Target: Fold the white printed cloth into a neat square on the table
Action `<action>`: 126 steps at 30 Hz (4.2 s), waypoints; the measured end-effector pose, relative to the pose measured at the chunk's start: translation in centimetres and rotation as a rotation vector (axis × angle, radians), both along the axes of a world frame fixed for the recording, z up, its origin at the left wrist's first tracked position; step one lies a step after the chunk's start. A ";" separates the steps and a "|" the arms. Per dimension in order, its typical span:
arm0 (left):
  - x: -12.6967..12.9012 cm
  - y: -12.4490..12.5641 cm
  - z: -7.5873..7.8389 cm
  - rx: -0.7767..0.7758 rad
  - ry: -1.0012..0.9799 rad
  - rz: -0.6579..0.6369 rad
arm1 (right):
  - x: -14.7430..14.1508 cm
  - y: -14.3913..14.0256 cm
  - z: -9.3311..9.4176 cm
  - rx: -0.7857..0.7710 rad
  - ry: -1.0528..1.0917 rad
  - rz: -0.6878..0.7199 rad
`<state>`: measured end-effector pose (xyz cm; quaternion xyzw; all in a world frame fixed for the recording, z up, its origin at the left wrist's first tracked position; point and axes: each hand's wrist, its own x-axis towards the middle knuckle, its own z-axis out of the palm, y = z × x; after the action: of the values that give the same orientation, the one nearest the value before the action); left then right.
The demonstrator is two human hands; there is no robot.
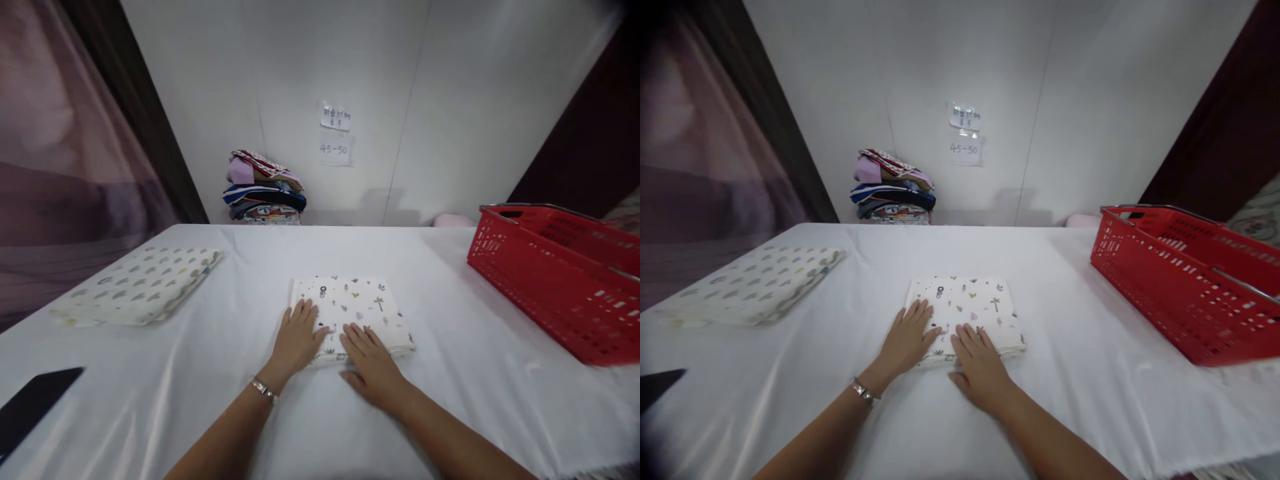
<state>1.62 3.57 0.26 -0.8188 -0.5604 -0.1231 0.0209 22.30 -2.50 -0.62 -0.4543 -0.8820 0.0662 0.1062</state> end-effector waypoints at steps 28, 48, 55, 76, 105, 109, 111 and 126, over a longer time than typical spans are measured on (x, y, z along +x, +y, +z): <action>0.1 -0.3 0.2 -0.183 -0.101 0.027 | 5.7 11.3 0.7 -0.097 -0.111 -0.441; 0.7 -0.7 -0.4 -0.148 -0.138 0.050 | -10.3 17.5 1.1 -0.065 -0.033 -0.139; 0.8 -0.9 -0.7 -0.150 -0.165 0.038 | -9.9 17.3 0.8 -0.059 -0.023 -0.125; 0.2 -0.9 -0.3 -0.089 -0.340 0.031 | -10.6 17.0 2.4 -0.168 0.038 -0.225; -0.5 0.4 -0.6 -0.053 -0.341 0.007 | -2.0 8.5 2.6 -0.196 0.174 -0.354; -0.9 0.4 -0.7 -0.041 -0.489 0.116 | 3.1 6.8 2.5 -0.062 0.252 -0.607; -1.2 0.3 -0.7 -0.050 -0.578 0.226 | 5.5 5.7 1.9 -0.098 0.276 -0.705; -1.9 -3.5 -0.1 -0.292 -0.710 0.304 | 10.9 5.9 0.1 -0.107 0.697 -0.842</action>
<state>-0.26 0.04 0.17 -0.6279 -0.6588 -0.3127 -0.2721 33.17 3.37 -0.57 -0.7241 -0.5318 0.2093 0.3861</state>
